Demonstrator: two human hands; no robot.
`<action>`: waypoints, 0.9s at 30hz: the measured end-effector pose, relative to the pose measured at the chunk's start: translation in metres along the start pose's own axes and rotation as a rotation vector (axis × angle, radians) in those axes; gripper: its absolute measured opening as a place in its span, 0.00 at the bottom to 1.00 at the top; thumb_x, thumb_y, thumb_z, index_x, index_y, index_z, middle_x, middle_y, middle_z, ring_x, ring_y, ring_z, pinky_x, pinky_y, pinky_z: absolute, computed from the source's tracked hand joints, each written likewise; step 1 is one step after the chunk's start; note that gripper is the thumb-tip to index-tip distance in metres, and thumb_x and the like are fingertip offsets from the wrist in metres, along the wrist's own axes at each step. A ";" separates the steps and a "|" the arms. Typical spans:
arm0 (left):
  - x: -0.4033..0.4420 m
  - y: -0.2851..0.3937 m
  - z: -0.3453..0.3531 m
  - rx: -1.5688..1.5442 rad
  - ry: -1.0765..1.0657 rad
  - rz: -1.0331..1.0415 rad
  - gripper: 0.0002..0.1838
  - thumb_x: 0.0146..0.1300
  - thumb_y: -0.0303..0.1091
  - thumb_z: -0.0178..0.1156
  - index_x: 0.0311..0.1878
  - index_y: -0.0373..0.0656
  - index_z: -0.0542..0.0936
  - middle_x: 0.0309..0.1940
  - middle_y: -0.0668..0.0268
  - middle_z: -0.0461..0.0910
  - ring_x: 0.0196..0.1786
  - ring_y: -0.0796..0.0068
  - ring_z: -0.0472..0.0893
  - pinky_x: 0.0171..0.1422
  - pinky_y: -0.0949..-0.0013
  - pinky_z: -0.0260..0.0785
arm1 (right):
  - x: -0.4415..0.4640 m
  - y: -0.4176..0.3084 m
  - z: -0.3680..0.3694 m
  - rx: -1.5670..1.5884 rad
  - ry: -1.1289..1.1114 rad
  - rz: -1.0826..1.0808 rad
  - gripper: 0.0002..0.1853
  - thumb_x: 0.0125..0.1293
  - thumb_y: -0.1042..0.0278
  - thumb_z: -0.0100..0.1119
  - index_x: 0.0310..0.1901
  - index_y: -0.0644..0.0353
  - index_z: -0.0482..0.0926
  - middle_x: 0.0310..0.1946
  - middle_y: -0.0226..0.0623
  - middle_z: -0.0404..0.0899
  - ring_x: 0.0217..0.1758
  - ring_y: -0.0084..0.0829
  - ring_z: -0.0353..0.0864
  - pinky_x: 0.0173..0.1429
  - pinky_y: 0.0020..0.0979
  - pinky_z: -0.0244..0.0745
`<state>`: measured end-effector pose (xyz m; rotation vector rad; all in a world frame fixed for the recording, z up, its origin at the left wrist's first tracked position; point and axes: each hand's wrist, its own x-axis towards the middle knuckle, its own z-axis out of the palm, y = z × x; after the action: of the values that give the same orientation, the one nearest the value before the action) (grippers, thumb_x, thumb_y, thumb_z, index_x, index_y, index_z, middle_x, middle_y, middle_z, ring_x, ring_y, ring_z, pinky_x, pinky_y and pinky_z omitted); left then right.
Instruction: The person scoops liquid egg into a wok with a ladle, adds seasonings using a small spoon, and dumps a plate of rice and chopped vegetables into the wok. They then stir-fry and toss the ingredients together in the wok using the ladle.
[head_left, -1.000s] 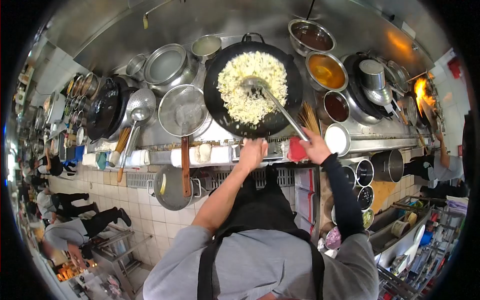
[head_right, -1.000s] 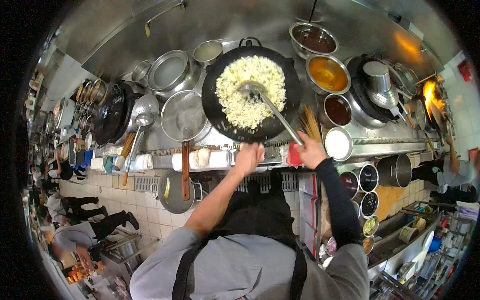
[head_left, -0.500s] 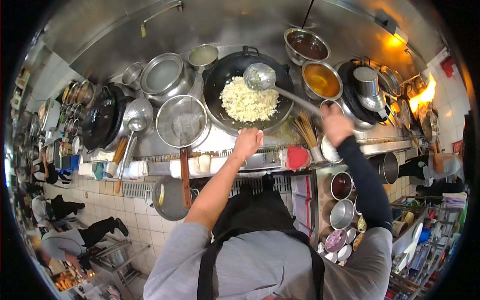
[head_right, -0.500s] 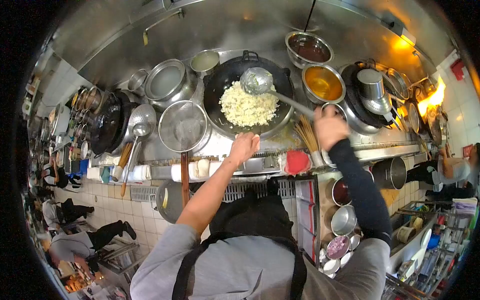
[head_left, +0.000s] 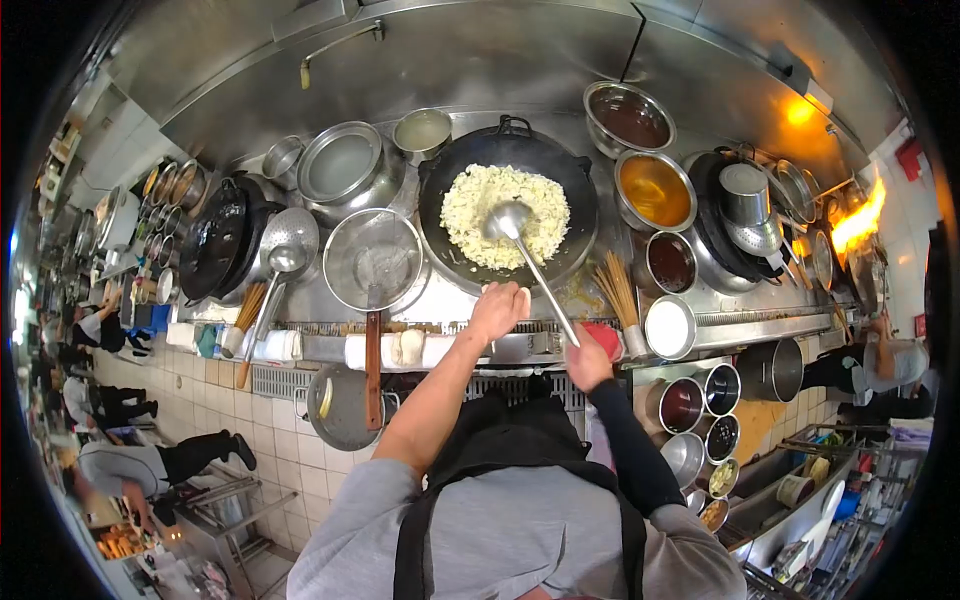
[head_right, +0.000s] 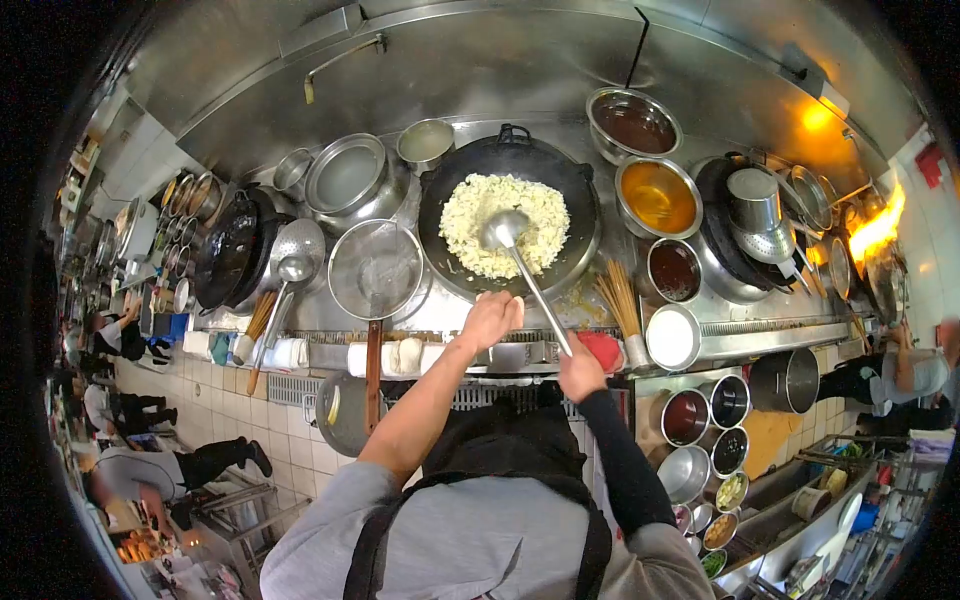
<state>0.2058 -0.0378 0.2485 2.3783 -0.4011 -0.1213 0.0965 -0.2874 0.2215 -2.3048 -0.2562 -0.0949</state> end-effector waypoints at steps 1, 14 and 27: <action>0.000 0.006 -0.004 -0.001 -0.002 0.006 0.20 0.79 0.43 0.47 0.39 0.38 0.81 0.43 0.49 0.85 0.51 0.41 0.80 0.63 0.45 0.68 | -0.019 -0.029 -0.032 -0.033 -0.063 0.156 0.33 0.73 0.73 0.52 0.80 0.54 0.64 0.48 0.64 0.84 0.51 0.65 0.84 0.57 0.55 0.79; 0.004 0.008 0.006 0.022 0.009 -0.056 0.23 0.81 0.50 0.51 0.41 0.39 0.81 0.42 0.48 0.85 0.52 0.41 0.80 0.62 0.46 0.70 | 0.070 -0.047 -0.030 -0.244 -0.366 0.154 0.42 0.74 0.69 0.55 0.86 0.45 0.49 0.32 0.62 0.84 0.36 0.65 0.85 0.45 0.60 0.78; -0.001 0.003 0.023 0.033 0.099 -0.039 0.22 0.78 0.46 0.51 0.38 0.36 0.81 0.40 0.44 0.86 0.50 0.38 0.81 0.62 0.44 0.70 | 0.069 -0.060 -0.051 0.243 -0.402 0.346 0.38 0.76 0.63 0.57 0.84 0.50 0.57 0.44 0.61 0.87 0.39 0.55 0.89 0.49 0.51 0.82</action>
<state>0.1993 -0.0547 0.2333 2.4140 -0.3126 -0.0152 0.1514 -0.2743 0.3094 -2.0742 -0.0619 0.5492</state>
